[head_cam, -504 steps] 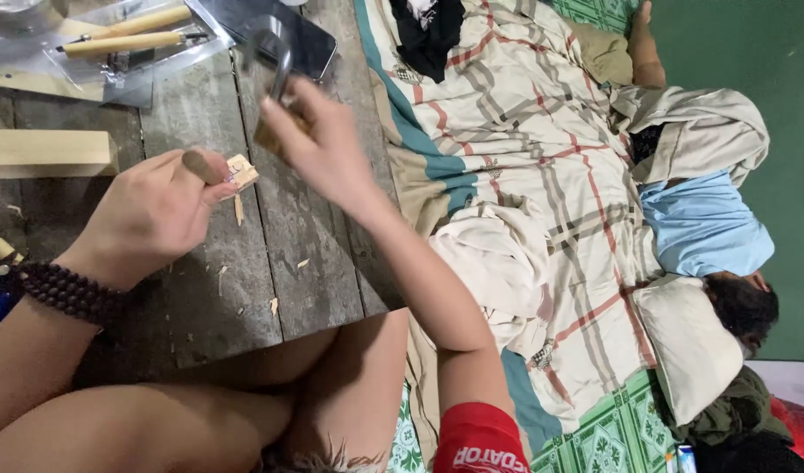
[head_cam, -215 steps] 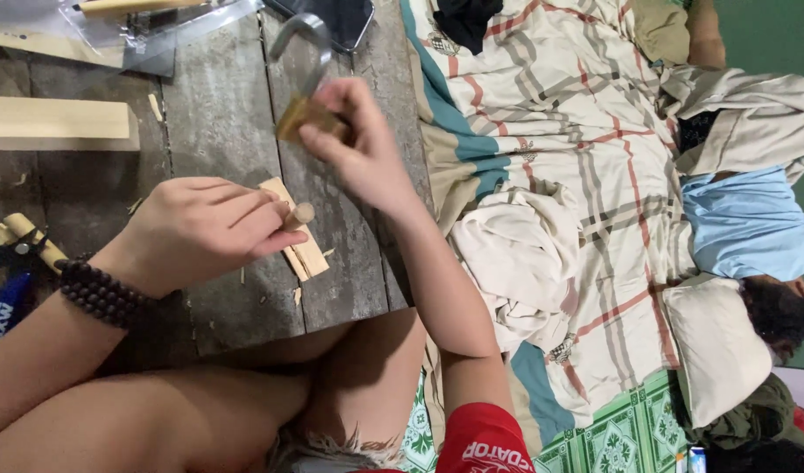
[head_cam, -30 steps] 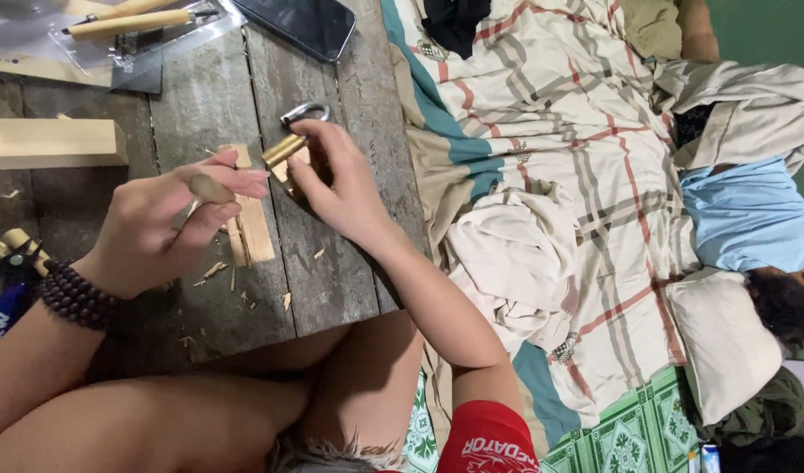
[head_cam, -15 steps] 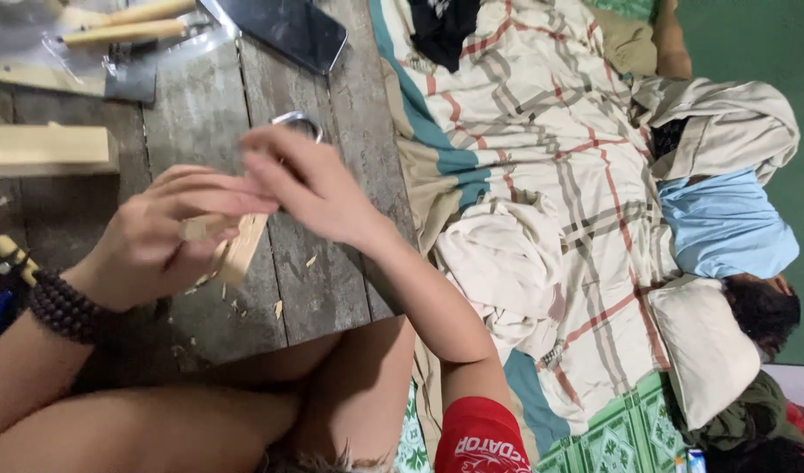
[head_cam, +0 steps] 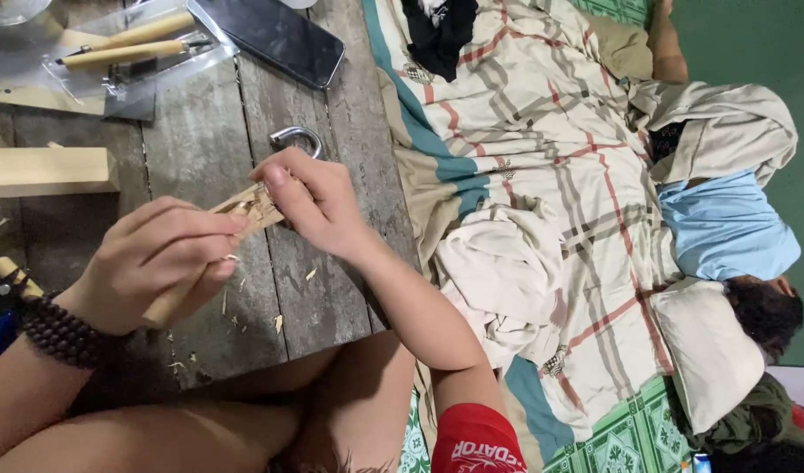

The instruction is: Shaping and carving small wooden blocks using a hand-held carving tool and a metal hook for manipulation.

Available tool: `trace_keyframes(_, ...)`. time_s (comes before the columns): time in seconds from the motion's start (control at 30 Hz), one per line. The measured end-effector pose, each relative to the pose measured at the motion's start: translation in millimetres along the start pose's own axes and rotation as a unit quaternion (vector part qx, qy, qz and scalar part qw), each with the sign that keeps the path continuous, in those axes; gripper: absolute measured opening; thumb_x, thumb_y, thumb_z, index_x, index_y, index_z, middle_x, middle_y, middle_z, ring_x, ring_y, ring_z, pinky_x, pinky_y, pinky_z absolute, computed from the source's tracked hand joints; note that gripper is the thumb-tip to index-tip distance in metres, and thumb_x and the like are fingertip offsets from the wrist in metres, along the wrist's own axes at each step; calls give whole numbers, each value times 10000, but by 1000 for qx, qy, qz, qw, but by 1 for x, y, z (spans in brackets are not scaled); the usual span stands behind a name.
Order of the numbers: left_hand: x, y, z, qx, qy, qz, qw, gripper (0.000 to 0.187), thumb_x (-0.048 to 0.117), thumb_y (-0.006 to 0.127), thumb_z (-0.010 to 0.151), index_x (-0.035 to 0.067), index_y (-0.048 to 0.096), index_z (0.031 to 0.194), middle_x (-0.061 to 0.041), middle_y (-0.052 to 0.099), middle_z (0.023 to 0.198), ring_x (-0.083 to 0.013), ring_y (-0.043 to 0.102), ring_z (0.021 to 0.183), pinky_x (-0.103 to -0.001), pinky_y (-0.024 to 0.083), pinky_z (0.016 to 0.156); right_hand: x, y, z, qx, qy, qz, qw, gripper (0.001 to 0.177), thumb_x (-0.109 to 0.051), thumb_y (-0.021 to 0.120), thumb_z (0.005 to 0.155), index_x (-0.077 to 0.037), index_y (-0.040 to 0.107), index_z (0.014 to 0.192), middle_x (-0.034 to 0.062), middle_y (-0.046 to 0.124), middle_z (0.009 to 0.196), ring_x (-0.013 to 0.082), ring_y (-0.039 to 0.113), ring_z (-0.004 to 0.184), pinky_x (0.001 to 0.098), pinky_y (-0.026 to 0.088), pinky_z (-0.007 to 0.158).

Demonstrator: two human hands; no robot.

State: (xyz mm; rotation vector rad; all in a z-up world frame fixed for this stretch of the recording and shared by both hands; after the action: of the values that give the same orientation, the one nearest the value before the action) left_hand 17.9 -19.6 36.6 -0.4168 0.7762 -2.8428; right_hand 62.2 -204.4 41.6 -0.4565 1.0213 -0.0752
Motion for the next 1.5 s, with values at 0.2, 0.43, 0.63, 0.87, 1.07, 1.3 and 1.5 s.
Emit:
trace_keyframes(0.2,2,3,-13,-53,56,124,989,154,60,695,930,4,698,1074,-116,710,1233,-209,680,1040,-369,588,904,-12,-8,3,16,-132,-126,983,137,-104,582,959,-3,668,995,67,667,794,213,578,613,310,479,618)
trace_keyframes(0.43,-26,18,-63,-47,69,211,974,110,219,609,1016,159,589,926,-51,707,1032,-146,608,786,-334,568,726,46,-56,0,131,37,-111,984,233,-165,470,1019,-82,682,1066,103,660,1041,211,651,935,338,634,833)
trace_keyframes(0.63,-10,2,-28,15,-25,81,996,40,59,730,923,36,718,954,-127,669,1086,-263,682,860,-381,577,720,30,-65,-15,272,-58,-74,958,342,-186,376,1074,-21,676,1056,5,509,751,118,434,638,279,416,630)
trace_keyframes(0.87,-20,-11,-47,77,-57,28,995,260,68,662,1019,-164,596,1118,-264,579,1023,-438,687,948,-509,622,812,36,-46,-17,191,-82,-40,977,339,-290,378,1120,-83,642,1165,16,634,971,119,532,781,265,457,765)
trace_keyframes(1.07,-24,-6,-48,31,-72,-61,995,360,8,692,951,-98,540,1259,-337,556,1329,-541,662,1284,-521,626,1023,29,-35,-14,171,-41,-12,984,301,-248,383,1122,-91,635,1168,-51,483,713,81,417,640,238,367,642)
trace_keyframes(1.3,-16,-3,-32,44,-42,-30,998,337,137,775,888,-77,638,1109,-326,707,1153,-482,745,1090,-509,666,888,30,-24,-14,184,-33,-13,982,229,-206,424,1126,-115,630,1165,-56,483,697,71,432,619,234,346,596)
trace_keyframes(1.5,-10,-2,-14,41,-11,-29,999,297,84,741,914,-100,613,1109,-280,728,1128,-424,747,1090,-464,660,929,32,-16,-15,184,-46,-26,981,217,-198,424,1125,-108,614,1180,-62,483,703,70,426,616,235,338,588)
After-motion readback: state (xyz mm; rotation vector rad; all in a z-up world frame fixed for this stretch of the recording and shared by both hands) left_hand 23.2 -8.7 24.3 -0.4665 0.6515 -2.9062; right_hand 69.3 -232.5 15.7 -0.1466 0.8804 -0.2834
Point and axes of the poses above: each hand's wrist, its own z-axis towards the middle knuckle, its own y-axis out of the palm, x = y × z, the point moved 4 cm from there along z, towards the middle knuckle
